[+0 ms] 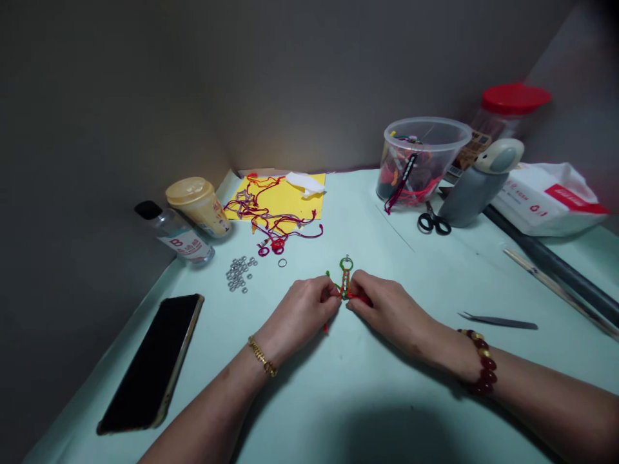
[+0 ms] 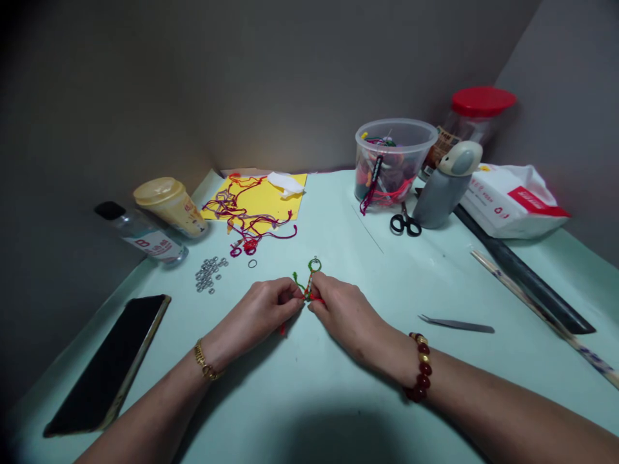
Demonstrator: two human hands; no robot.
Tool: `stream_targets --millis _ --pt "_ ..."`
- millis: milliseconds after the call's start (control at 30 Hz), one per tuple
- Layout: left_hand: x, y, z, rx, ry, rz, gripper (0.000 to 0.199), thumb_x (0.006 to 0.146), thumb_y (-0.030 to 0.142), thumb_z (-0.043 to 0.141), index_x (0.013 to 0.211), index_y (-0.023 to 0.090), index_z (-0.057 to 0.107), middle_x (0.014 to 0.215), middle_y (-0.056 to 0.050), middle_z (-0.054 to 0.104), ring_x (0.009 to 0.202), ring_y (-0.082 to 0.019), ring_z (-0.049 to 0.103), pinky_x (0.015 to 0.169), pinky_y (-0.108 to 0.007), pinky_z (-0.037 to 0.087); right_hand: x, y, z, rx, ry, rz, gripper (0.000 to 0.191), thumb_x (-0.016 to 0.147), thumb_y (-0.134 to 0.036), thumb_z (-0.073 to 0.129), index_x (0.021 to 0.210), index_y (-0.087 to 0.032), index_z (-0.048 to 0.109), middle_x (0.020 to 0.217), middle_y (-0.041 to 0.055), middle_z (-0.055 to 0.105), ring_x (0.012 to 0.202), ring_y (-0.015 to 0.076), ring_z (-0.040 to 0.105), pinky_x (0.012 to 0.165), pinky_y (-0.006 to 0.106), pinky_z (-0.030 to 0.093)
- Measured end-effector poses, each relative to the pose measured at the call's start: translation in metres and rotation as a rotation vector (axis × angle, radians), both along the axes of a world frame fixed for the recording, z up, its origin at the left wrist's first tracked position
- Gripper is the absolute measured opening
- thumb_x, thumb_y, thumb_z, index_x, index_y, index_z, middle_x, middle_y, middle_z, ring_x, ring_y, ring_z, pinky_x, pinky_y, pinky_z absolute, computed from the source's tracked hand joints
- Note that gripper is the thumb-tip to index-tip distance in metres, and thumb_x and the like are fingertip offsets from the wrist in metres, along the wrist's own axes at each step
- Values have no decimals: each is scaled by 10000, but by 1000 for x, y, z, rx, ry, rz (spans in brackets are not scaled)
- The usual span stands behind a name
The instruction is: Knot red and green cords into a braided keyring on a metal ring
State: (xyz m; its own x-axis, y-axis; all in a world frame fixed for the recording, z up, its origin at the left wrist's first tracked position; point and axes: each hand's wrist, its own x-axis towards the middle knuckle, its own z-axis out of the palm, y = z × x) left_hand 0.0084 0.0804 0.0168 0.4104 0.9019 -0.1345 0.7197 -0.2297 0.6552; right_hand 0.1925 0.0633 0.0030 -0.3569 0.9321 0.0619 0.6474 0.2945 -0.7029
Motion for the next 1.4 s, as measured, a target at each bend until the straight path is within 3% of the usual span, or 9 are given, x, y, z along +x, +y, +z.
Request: stream_targets --millis 400,667,1100,1233,1400 --pt "1 -1 3 11 -23 -33 206 808 130 455 838 205 644 602 36 603 557 -110 530 568 -232 332 -2 -2 1 28 8 -50 161 870 -114 491 734 -199 488 697 -23 564 617 115 477 600 237 342" --pt "5 -1 5 103 63 -47 275 759 90 448 851 214 676 593 34 570 540 -111 464 573 -246 296 -1 -1 -3 77 -4 -62 156 876 -108 478 789 -193 576 745 -3 627 655 131 541 627 249 372" --pt "9 0 9 109 160 -71 240 796 112 419 834 208 636 594 11 580 559 -140 499 568 -256 312 -1 -5 -8 128 -4 -33 202 881 -99 453 919 -206 620 873 21 677 771 155 598 687 259 409" --pt "6 -4 7 106 143 -37 210 811 139 443 885 211 626 634 10 602 585 -149 522 559 -257 314 1 -8 -1 59 -55 -52 128 904 -201 486 809 -199 572 770 12 644 671 151 558 623 269 387" --pt "5 -6 7 127 98 -45 147 877 277 504 767 205 569 724 0 635 646 -157 546 557 -255 318 3 -6 5 -62 -22 -138 232 883 -303 548 675 -213 501 617 -15 589 562 143 483 540 275 334"
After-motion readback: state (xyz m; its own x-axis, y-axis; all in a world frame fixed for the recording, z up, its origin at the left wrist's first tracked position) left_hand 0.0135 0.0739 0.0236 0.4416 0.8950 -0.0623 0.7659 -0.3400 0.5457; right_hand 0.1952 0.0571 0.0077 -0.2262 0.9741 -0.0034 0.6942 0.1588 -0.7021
